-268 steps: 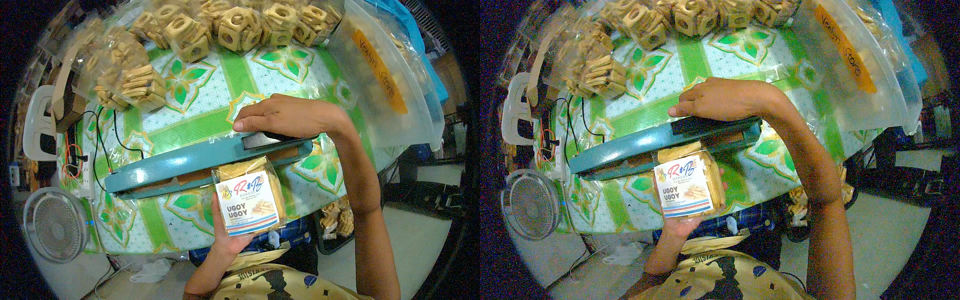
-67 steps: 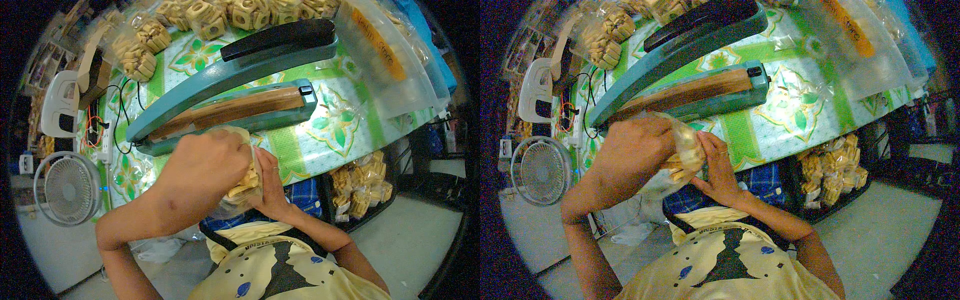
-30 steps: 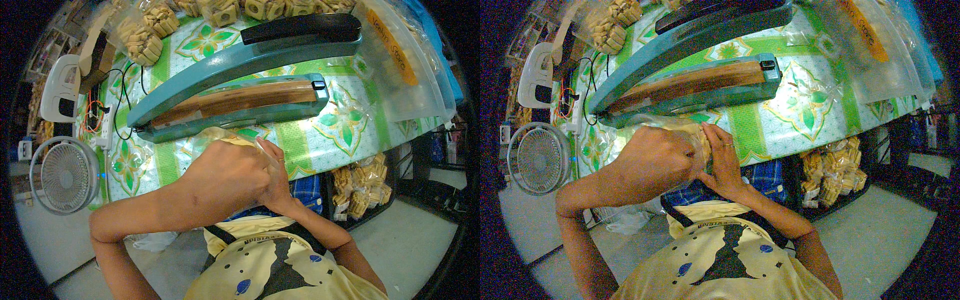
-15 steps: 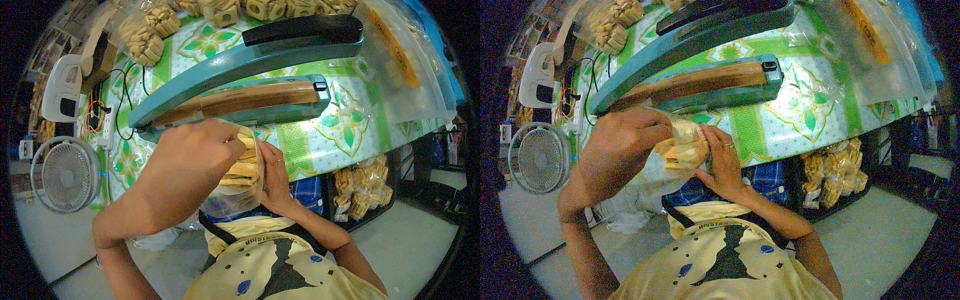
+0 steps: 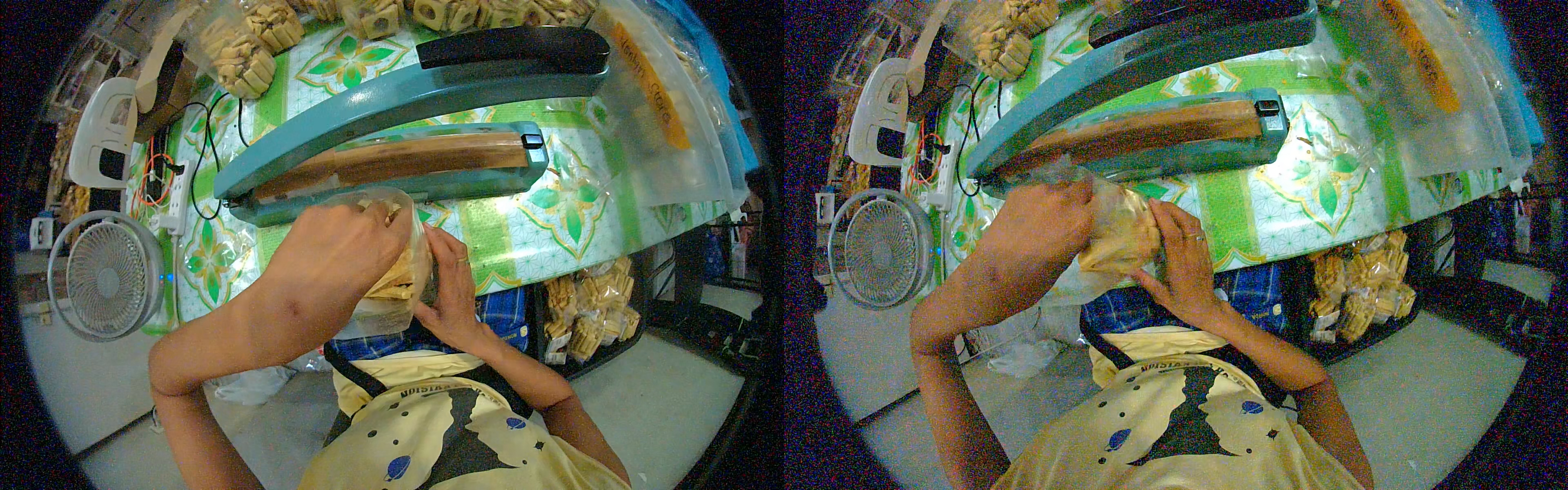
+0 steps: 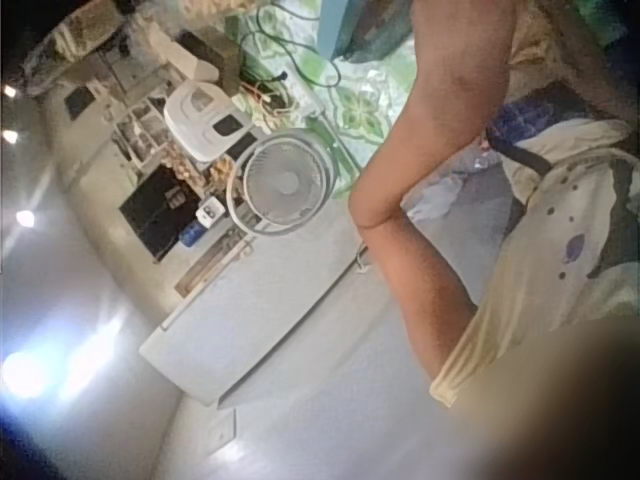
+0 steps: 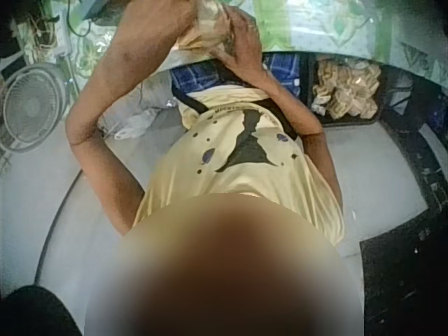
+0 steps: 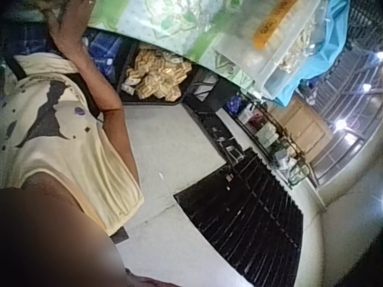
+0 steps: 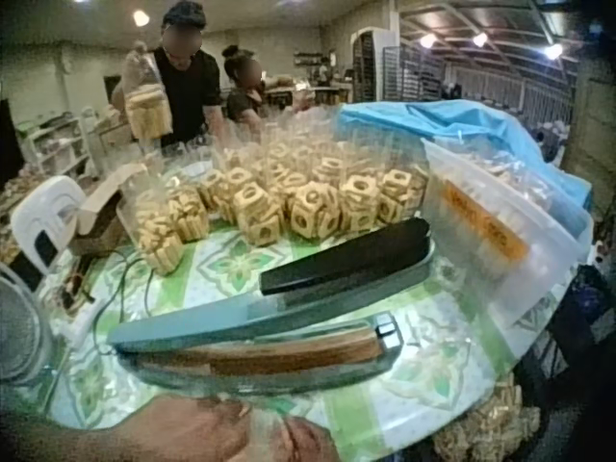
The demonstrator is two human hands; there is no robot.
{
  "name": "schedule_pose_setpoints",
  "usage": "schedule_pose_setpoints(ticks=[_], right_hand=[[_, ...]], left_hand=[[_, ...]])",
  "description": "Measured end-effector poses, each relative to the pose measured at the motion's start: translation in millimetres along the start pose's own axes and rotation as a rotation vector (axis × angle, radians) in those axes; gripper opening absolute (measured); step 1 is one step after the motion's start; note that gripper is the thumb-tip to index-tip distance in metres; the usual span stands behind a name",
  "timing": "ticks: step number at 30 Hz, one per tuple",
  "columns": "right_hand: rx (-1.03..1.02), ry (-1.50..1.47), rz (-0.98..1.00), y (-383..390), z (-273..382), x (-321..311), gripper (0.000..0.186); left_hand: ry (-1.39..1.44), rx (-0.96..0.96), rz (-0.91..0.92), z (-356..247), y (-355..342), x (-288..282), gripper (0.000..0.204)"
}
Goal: The person places snack sticks into clear plastic bags, folds the open ends, and seals them using a handheld heat sealer. Sealed packages are set aside on the table.
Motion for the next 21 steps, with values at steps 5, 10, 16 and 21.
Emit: schedule_pose_setpoints(ticks=[5, 10, 16, 21], right_hand=[[0.02, -0.02, -0.003, 0, -1, 1, 0.095], [-0.001, -0.012, -0.01, 1, -2, 1, 0.095], [0.011, 0.014, 0.012, 2, -3, 2, 0.095], [0.014, 0.018, 0.036, 2, -4, 2, 0.093]], left_hand=[[0.04, 0.02, -0.046, -1, -1, 1, 0.04], [0.092, -0.011, 0.041, 1, 0, -8, 0.032], [0.181, 0.106, -0.02, -3, -12, -14, 0.024], [0.188, 0.14, -0.121, 3, -6, -17, 0.02]])
Point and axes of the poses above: each hand's wrist, its own y-axis away from the middle knuckle, its own x-axis out of the palm, z = x × y, the point moved 6 cm from there along -y, towards the middle knuckle, and after that the axes turned 6 degrees about -x, right-handed, at the moved point
